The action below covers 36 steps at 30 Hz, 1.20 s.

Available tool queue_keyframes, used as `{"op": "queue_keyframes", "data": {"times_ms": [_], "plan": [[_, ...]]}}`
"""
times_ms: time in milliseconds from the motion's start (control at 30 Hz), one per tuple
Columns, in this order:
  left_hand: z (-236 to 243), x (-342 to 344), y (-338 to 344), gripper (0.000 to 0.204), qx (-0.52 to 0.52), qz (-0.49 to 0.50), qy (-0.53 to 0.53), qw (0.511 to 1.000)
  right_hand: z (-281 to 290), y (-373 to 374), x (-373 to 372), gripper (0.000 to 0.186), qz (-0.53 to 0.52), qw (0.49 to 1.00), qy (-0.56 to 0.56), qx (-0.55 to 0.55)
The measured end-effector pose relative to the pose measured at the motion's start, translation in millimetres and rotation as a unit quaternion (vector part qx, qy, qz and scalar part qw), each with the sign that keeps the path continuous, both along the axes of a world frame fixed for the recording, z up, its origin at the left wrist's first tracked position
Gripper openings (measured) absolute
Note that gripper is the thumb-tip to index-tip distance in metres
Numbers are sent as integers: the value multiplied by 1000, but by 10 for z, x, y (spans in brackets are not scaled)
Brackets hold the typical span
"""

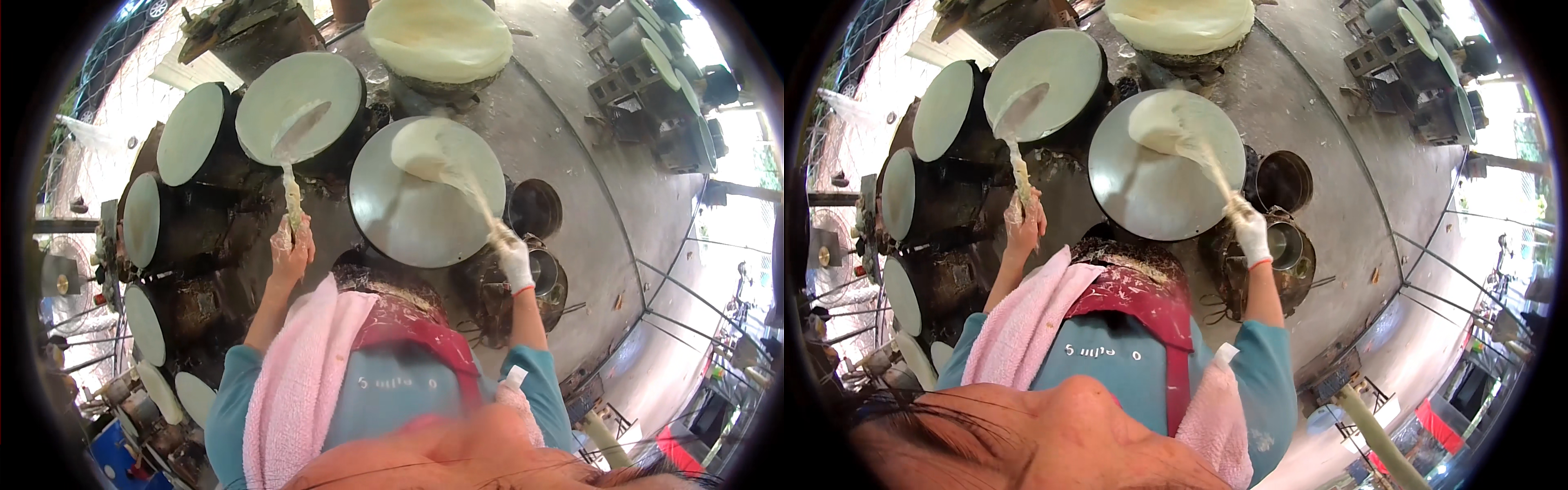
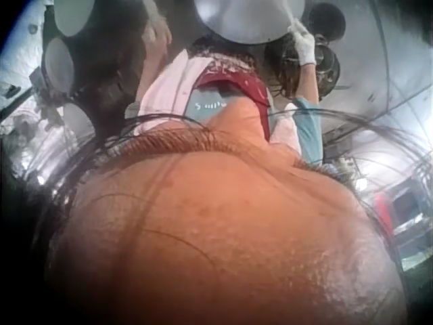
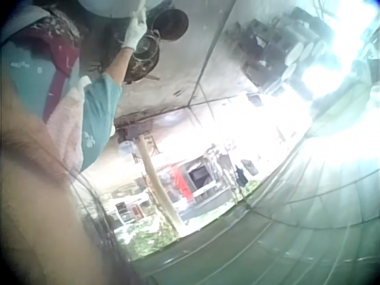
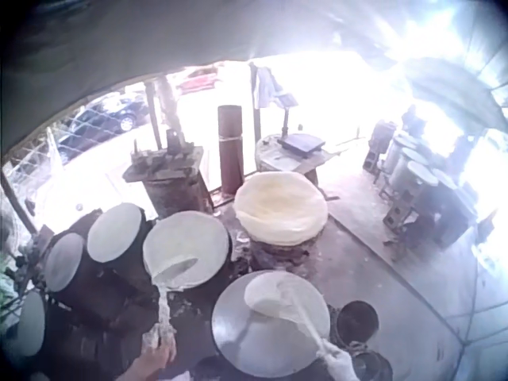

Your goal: The person spreads batter onto multiple circular heated plates using a ladle and a stick, then peels the cooked wrappers off and stacks them.

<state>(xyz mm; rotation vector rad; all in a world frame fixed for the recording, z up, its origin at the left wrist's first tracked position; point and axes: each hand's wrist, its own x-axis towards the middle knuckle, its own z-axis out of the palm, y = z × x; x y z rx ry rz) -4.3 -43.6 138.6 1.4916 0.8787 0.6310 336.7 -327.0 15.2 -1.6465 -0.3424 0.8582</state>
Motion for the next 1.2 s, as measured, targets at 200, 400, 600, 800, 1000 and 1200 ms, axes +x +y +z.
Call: {"op": "queue_keyframes", "data": {"times_ms": [200, 400, 600, 800, 1000, 1200], "plan": [[-212, 121, 98, 15, 645, 3, 170, 745, 240, 304, -196, 31, 121, 976, 145, -108], [-148, -177, -20, 18, 264, 17, 261, 928, -50, 182, 346, 36, 59, 998, -5, -2], [-359, -710, -140, 28, 288, 54, 337, 895, 477, 420, 15, 31, 242, 950, 128, -153], [-432, -856, -101, 40, 226, 20, 453, 862, 117, 346, 553, 34, 122, 989, 72, -53], [-1219, -526, 528, 33, 605, -71, 337, 718, 578, 541, 307, 39, 328, 911, 85, -233], [-1391, 307, 729, 23, 502, -81, 342, 791, 74, 256, 558, 39, 141, 989, 32, -13]]}}
